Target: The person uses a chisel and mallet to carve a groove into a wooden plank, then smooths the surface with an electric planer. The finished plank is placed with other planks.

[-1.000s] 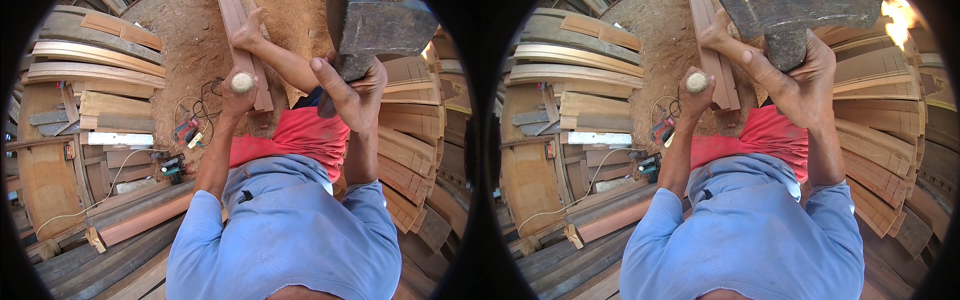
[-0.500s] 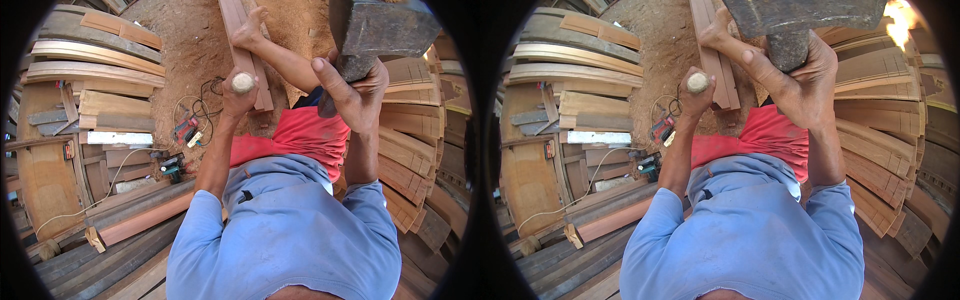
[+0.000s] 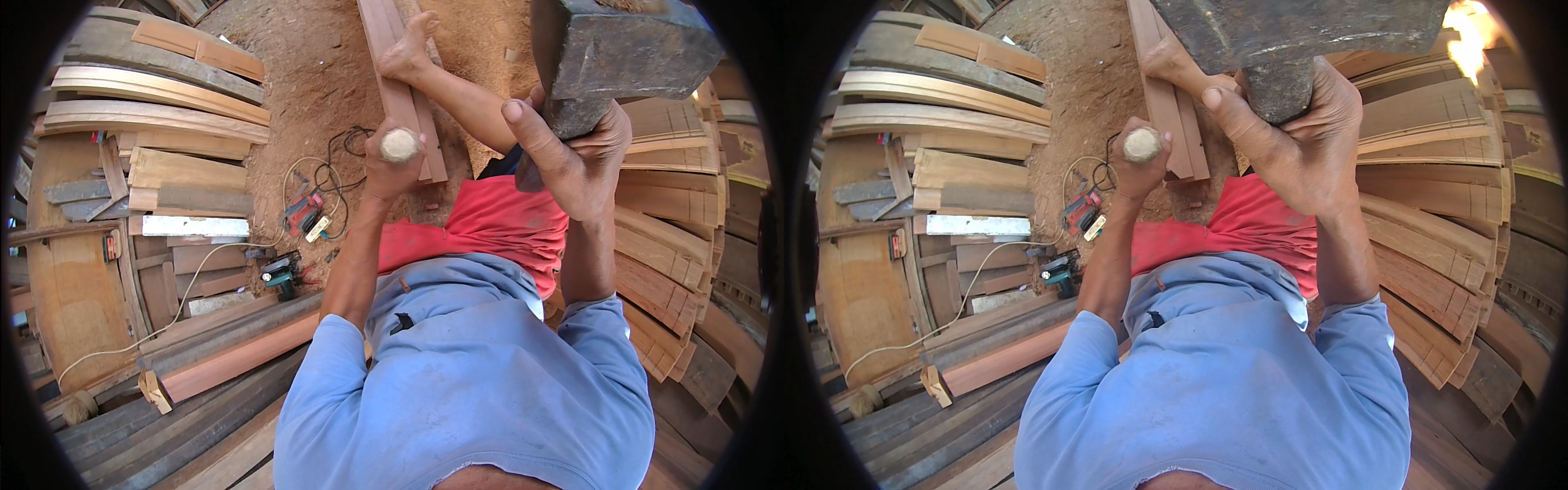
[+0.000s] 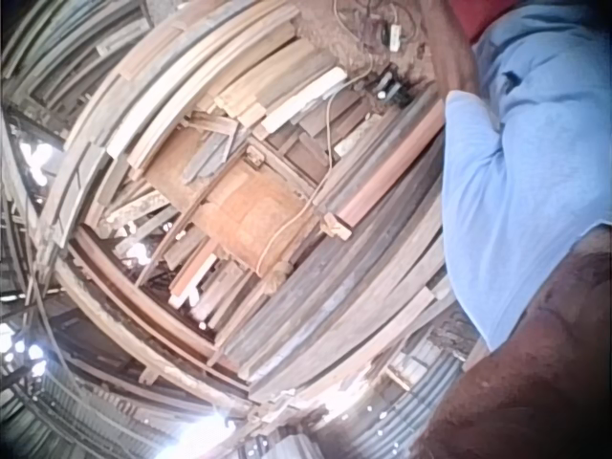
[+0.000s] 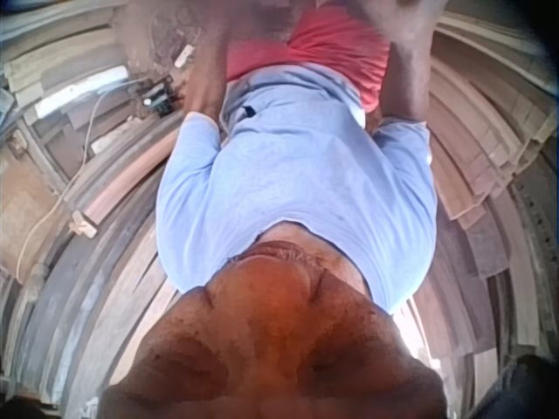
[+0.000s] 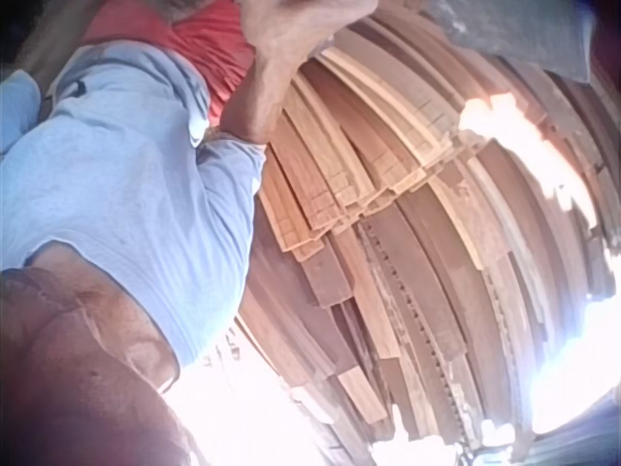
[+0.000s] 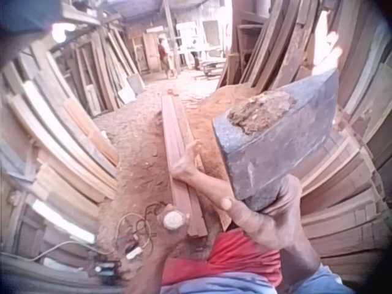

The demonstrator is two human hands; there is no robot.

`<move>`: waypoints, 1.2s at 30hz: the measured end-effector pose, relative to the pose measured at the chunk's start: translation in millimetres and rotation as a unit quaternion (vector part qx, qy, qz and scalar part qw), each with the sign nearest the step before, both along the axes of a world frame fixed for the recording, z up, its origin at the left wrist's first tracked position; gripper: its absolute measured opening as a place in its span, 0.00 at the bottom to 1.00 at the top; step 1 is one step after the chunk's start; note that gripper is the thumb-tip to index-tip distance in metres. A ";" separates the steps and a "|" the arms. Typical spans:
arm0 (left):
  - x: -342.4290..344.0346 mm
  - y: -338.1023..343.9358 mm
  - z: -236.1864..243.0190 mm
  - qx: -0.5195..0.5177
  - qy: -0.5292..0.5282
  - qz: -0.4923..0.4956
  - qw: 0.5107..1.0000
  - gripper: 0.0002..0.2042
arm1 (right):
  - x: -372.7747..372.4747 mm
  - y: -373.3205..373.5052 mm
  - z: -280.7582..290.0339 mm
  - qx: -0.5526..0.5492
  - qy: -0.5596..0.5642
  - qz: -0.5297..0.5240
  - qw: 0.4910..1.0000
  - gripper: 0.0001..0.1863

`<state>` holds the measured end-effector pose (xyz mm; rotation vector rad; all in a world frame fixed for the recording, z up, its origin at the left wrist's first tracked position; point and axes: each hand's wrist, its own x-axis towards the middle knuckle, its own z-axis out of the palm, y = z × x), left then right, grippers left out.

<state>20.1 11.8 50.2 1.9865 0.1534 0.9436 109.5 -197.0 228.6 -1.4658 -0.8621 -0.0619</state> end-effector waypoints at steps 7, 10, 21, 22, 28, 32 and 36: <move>5.3 7.7 4.9 -0.053 0.029 -0.004 0.998 0.11 | 0.9 -0.4 -0.6 0.003 0.002 0.002 1.000 0.09; 7.0 8.6 0.6 -0.062 0.028 -0.007 0.998 0.11 | 1.4 1.0 -0.4 0.015 0.014 -0.001 1.000 0.07; 17.1 -0.6 -6.8 -0.017 -0.013 0.018 1.000 0.12 | 1.6 7.2 1.4 0.027 0.007 -0.006 1.000 0.06; 16.1 -0.8 -6.5 -0.032 0.003 0.018 0.999 0.11 | -0.4 11.0 2.4 0.031 0.011 -0.006 0.999 0.06; 3.2 -11.8 7.8 -0.023 0.028 -0.001 0.999 0.10 | -0.7 19.5 -15.9 -0.058 -0.015 0.025 0.998 0.10; 4.6 -4.2 10.6 -0.024 0.011 0.010 1.000 0.11 | -6.6 19.7 -11.4 -0.021 0.055 0.031 0.998 0.10; 6.9 5.8 7.7 -0.035 0.013 0.015 0.999 0.11 | -1.5 16.7 -5.8 0.000 0.047 0.008 0.999 0.09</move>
